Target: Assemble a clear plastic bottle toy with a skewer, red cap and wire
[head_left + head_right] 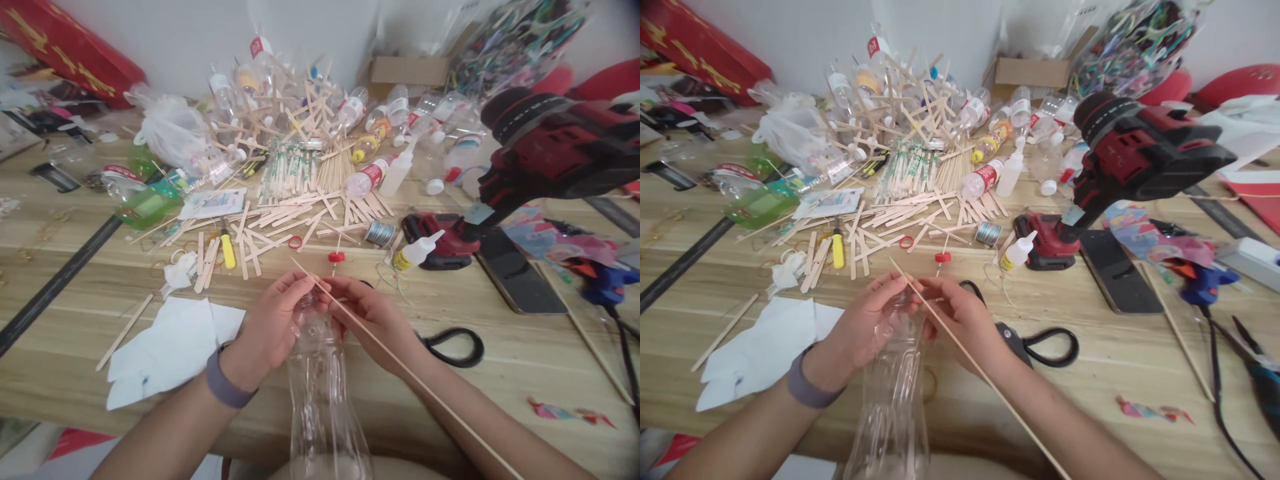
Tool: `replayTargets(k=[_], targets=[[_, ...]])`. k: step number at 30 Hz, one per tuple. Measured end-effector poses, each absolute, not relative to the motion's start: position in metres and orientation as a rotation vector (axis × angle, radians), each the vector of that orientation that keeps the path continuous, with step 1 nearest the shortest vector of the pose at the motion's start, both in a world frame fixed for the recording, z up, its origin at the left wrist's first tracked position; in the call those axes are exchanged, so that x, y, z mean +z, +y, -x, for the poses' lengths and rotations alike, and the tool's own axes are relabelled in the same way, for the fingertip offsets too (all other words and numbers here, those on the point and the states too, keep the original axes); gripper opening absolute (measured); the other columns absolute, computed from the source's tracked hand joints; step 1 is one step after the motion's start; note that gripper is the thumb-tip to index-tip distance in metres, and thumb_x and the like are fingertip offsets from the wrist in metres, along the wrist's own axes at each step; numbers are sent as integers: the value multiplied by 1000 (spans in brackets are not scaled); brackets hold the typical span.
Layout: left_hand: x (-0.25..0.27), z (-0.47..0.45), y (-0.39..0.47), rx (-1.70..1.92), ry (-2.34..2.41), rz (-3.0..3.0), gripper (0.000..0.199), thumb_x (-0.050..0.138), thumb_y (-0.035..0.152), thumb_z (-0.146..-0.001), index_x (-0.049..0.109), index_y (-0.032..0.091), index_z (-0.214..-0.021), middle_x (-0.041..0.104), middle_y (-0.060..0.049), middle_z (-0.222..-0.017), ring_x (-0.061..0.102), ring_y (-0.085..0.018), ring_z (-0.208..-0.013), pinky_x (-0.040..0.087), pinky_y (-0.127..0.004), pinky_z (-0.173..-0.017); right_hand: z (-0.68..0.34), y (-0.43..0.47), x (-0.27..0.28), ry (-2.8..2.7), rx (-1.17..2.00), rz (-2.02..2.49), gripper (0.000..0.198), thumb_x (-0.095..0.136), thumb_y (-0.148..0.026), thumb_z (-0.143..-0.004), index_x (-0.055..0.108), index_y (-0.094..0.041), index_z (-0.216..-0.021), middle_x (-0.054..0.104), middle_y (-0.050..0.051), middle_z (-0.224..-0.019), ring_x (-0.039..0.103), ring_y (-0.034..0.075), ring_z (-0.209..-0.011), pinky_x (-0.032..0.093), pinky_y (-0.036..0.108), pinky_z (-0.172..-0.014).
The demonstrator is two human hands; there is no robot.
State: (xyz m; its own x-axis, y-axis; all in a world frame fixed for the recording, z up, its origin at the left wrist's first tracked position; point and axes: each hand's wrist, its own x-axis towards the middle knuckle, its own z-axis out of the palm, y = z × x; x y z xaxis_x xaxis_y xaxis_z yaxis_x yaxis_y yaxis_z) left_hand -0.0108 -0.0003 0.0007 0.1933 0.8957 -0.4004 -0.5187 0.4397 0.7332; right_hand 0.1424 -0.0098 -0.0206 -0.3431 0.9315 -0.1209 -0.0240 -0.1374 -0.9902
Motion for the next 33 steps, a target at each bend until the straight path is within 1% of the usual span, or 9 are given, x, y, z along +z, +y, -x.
replayTargets(k=[2,4,12,17,22,27,29,31,33], targets=[[1,10,-1,1051,918,-499,12,73,23,-71,67,13,-68,68,-1,-68,58,-10,-60,47,-22,-61,-139,-12,-24,-1307,1605,1073,34,61,-43,-85,54,-18,-107,61,-1,-71,54,11,-51,44,24,-47],[1,10,-1,1055,916,-484,11,73,23,-71,67,13,-67,68,0,-69,58,-9,-60,47,-22,-62,-137,-14,-26,-1322,1488,1111,32,62,-44,-85,53,-18,-103,54,-5,-63,49,10,-49,39,22,-46],[0,12,0,1070,917,-462,11,73,22,-73,66,14,-72,71,-1,-77,62,-9,-64,49,-20,-63,-140,-23,-23,-1551,893,1266,14,59,-27,-83,53,-19,-92,35,-10,-54,34,8,-43,27,19,-40],[1,12,0,1086,906,-489,14,74,24,-72,66,13,-71,69,0,-71,61,-8,-63,48,-18,-61,-140,-28,-16,-1685,657,1290,7,58,-25,-84,55,-19,-83,44,-8,-55,39,8,-42,32,19,-40],[0,14,3,1111,913,-503,15,74,26,-73,66,14,-70,69,0,-71,60,-8,-63,48,-19,-62,-143,-27,-16,-1817,470,1283,13,59,-24,-85,57,-16,-95,43,-8,-58,41,8,-45,35,19,-43],[-2,14,4,1108,912,-475,15,76,26,-71,66,15,-70,69,0,-73,61,-9,-66,48,-20,-64,-147,-25,-20,-1873,433,1283,19,58,-21,-87,59,-16,-105,42,-8,-58,43,9,-45,35,19,-43],[-1,13,3,1092,924,-462,15,75,26,-71,65,15,-70,68,0,-72,61,-10,-66,48,-20,-64,-148,-25,-20,-1847,413,1271,15,58,-22,-87,60,-18,-101,47,-7,-59,46,9,-46,37,19,-44],[-1,12,3,1085,936,-455,15,74,26,-72,64,15,-70,68,0,-72,60,-10,-66,48,-21,-65,-149,-25,-19,-1834,386,1257,4,58,-22,-87,60,-19,-90,51,-5,-61,49,9,-48,38,20,-45],[-1,12,3,1079,938,-458,14,73,26,-73,64,15,-71,69,-1,-74,60,-10,-66,48,-21,-65,-150,-25,-18,-1854,355,1221,8,58,-21,-88,58,-20,-81,52,-4,-62,50,10,-51,38,21,-47]])
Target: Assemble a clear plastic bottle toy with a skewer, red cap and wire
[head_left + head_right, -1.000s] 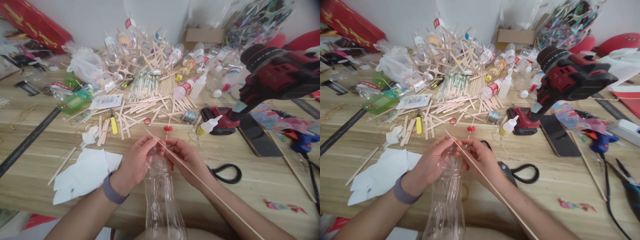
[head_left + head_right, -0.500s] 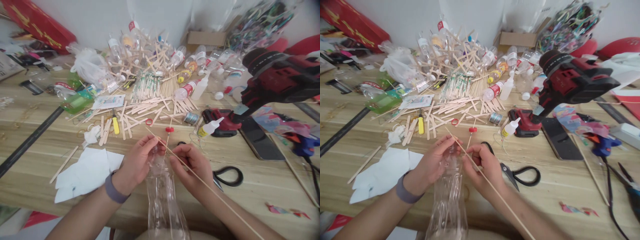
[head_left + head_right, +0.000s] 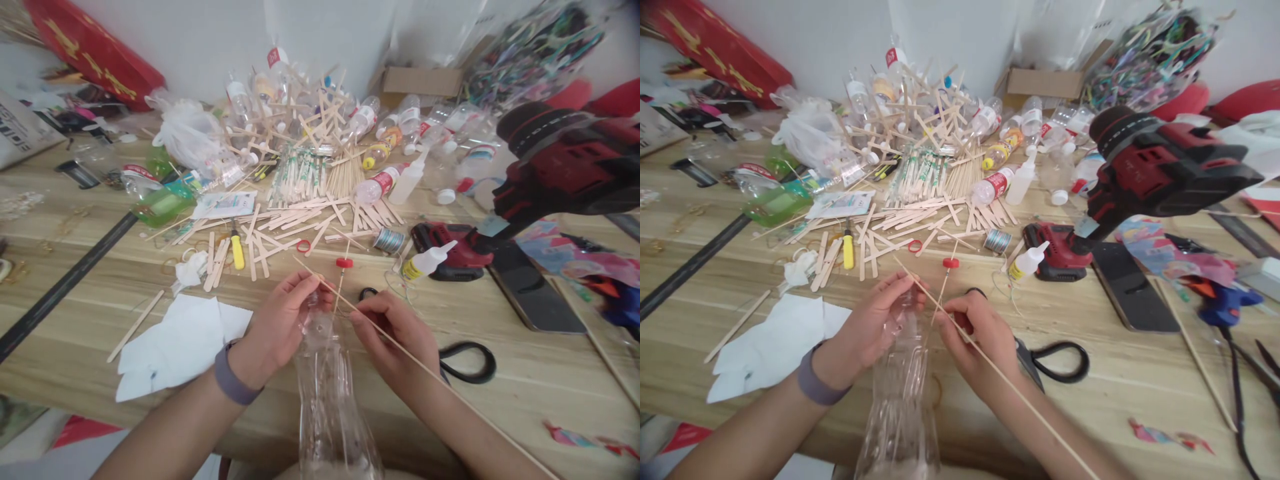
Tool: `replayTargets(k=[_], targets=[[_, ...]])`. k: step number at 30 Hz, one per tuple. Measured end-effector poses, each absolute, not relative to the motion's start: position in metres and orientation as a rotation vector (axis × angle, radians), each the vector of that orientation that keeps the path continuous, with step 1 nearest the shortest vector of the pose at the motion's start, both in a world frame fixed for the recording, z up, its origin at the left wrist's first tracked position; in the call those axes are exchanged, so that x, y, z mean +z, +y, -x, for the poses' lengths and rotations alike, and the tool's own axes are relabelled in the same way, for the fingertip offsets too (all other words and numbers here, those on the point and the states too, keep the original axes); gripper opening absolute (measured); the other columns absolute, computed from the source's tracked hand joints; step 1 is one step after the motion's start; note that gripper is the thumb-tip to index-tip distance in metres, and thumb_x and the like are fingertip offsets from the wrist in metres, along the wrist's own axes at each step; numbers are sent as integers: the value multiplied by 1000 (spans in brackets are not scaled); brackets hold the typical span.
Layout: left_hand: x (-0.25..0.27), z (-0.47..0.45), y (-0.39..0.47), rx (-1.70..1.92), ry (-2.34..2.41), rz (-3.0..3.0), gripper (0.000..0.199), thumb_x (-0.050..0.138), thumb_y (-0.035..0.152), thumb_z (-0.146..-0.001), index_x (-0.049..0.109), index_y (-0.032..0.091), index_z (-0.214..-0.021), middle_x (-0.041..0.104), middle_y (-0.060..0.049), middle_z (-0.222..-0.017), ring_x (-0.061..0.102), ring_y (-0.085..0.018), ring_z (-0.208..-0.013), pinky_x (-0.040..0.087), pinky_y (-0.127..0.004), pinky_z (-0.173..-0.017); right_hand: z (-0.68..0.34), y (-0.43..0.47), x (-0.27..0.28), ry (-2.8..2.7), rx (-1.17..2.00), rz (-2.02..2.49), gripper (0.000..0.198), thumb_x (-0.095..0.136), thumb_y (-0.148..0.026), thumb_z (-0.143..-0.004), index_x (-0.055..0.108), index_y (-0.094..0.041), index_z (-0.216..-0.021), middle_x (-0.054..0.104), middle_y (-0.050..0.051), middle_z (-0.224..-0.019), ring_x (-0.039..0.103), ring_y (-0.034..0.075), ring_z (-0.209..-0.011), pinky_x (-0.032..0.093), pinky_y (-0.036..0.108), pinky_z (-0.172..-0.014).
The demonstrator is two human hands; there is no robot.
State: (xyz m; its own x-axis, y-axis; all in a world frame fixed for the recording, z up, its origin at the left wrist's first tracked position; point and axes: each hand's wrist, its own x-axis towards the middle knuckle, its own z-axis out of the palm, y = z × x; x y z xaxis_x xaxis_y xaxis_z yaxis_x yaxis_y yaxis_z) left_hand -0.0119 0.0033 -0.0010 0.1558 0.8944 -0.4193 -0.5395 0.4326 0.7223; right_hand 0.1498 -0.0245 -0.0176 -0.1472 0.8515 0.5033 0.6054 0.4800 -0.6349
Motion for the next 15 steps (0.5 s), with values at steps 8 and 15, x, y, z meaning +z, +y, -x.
replayTargets(k=[8,15], targets=[[-1,16,5,1116,990,-481,13,72,29,-75,69,16,-74,67,-1,-78,59,-12,-68,47,-22,-66,-155,-22,-13,-1875,339,1091,13,56,-15,-87,57,-21,-75,55,0,-66,54,14,-60,42,25,-52],[-2,21,8,1155,985,-451,10,71,24,-75,68,15,-71,65,0,-74,58,-10,-66,47,-21,-65,-160,-22,-14,-1892,325,1059,9,58,-15,-85,61,-21,-79,60,3,-71,60,17,-69,47,26,-57]])
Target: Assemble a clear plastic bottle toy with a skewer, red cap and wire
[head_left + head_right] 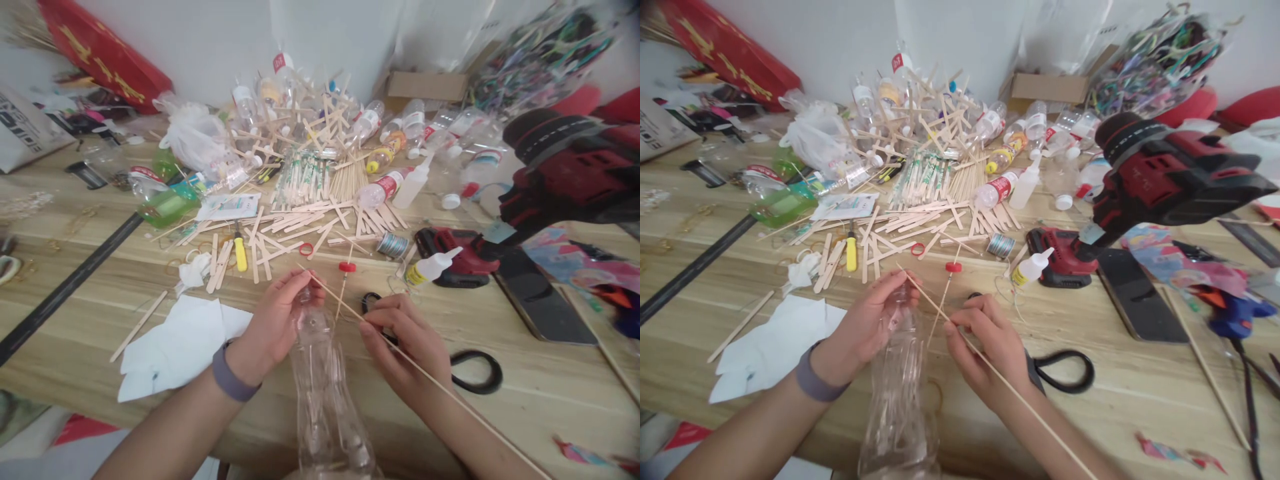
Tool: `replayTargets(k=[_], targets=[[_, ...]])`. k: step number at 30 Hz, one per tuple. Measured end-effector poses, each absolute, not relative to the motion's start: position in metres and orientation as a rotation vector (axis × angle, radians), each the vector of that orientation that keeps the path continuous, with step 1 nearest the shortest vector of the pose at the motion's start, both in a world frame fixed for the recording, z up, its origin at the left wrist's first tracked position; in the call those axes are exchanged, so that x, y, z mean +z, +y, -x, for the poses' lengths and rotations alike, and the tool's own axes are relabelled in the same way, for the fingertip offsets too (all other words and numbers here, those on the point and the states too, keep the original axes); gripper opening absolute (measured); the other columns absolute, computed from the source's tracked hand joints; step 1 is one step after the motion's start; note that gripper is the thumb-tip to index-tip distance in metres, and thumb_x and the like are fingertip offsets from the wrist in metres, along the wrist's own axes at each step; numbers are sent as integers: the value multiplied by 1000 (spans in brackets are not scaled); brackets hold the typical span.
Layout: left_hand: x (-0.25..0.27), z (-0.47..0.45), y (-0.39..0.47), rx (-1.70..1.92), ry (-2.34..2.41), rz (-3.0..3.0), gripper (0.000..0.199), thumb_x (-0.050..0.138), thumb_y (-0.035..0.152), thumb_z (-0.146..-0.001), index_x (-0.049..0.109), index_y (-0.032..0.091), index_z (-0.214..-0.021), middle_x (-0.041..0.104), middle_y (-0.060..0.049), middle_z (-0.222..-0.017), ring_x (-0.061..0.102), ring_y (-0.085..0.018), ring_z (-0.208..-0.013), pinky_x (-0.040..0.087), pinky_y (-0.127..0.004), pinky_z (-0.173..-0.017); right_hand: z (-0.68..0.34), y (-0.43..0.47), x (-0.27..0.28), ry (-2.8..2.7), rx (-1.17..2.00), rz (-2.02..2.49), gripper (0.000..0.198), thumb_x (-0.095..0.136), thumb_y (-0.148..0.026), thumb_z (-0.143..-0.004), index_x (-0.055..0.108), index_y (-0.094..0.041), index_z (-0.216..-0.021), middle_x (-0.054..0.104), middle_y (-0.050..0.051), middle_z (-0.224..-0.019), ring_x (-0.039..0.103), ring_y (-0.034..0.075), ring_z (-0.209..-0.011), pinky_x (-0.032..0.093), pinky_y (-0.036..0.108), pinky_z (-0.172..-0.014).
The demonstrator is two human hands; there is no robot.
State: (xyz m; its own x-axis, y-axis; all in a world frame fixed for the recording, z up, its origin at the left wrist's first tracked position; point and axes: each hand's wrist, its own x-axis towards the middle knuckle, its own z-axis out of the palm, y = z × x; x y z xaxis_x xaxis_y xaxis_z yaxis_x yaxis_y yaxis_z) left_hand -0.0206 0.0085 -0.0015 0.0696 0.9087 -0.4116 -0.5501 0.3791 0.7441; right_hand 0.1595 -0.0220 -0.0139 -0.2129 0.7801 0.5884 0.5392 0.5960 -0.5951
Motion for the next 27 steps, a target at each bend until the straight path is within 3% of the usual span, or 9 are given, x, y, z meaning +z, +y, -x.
replayTargets(k=[8,27], targets=[[-2,25,13,1188,975,-402,10,71,23,-75,67,16,-70,67,0,-74,58,-10,-64,48,-21,-64,-165,-19,-15,-1886,416,991,11,56,-11,-85,58,-21,-80,61,4,-79,61,16,-74,50,27,-63],[1,27,13,1208,957,-280,7,69,19,-78,64,16,-74,67,0,-70,60,-9,-61,48,-20,-61,-164,-24,-13,-1927,425,940,14,49,-11,-87,58,-22,-87,65,6,-78,65,18,-73,52,28,-62]])
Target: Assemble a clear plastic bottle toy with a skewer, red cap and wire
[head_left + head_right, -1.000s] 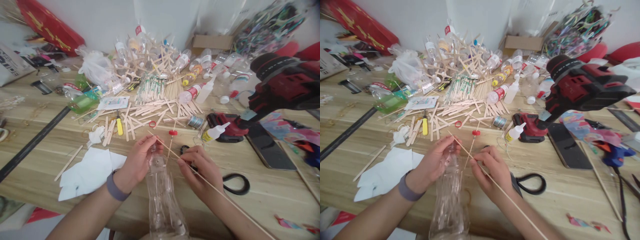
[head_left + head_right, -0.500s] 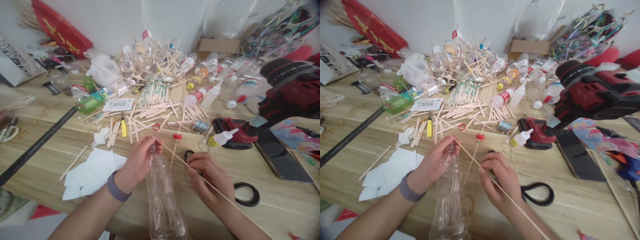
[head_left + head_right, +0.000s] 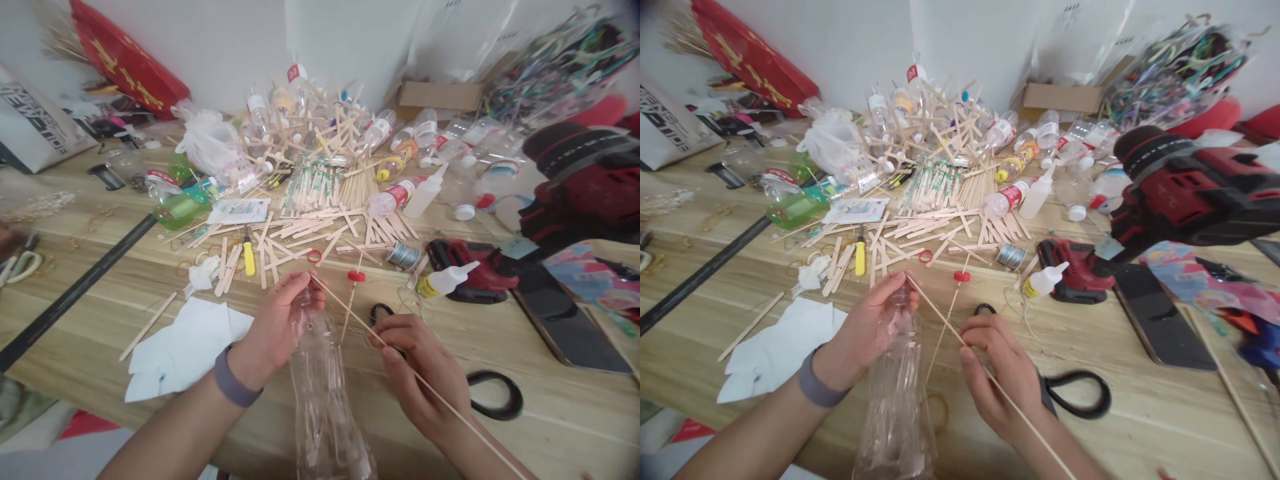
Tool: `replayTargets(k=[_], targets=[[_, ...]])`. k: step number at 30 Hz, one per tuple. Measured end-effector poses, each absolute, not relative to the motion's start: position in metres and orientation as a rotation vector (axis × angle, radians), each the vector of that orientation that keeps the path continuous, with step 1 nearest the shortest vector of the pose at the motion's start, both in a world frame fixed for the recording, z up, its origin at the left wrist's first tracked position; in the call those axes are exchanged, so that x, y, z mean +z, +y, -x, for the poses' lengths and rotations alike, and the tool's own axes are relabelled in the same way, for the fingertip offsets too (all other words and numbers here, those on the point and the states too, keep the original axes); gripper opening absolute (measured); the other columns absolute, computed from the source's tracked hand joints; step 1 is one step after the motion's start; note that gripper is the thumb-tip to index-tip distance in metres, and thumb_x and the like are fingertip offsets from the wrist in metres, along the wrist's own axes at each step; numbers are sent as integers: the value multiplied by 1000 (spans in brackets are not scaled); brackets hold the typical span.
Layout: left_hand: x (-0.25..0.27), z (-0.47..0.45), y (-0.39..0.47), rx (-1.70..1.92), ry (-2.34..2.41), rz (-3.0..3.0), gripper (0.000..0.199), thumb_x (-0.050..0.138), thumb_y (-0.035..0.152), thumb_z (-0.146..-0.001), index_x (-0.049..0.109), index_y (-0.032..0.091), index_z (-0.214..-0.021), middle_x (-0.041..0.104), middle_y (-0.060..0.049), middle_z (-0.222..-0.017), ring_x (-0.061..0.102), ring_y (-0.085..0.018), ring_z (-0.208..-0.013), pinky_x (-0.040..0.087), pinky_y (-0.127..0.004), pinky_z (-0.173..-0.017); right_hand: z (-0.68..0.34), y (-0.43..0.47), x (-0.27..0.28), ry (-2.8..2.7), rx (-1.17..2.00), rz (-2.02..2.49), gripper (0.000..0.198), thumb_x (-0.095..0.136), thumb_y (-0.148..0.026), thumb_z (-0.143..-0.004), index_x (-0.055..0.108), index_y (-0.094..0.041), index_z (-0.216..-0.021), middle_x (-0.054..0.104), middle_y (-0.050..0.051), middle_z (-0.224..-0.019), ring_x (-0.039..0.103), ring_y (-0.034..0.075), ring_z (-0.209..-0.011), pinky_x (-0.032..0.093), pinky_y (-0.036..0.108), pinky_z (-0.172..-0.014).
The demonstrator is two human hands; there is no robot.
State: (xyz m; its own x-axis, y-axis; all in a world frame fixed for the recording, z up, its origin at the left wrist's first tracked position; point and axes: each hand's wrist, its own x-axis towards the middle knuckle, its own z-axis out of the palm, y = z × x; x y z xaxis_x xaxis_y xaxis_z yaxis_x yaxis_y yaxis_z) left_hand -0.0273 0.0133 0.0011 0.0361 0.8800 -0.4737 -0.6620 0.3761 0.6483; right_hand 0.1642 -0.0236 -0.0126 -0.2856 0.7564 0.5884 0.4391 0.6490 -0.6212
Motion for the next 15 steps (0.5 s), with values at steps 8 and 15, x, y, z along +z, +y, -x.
replayTargets(k=[8,15], targets=[[1,28,14,1202,976,-285,9,70,21,-77,65,16,-72,67,0,-70,60,-9,-62,48,-21,-62,-165,-24,-15,-1929,437,939,14,49,-11,-87,57,-22,-88,63,5,-77,64,19,-74,51,29,-62],[2,26,13,1212,952,-265,8,70,18,-77,64,15,-73,67,0,-69,61,-9,-60,49,-19,-60,-165,-23,-16,-1965,407,959,13,48,-11,-88,55,-22,-86,59,2,-72,59,15,-66,47,25,-58]])
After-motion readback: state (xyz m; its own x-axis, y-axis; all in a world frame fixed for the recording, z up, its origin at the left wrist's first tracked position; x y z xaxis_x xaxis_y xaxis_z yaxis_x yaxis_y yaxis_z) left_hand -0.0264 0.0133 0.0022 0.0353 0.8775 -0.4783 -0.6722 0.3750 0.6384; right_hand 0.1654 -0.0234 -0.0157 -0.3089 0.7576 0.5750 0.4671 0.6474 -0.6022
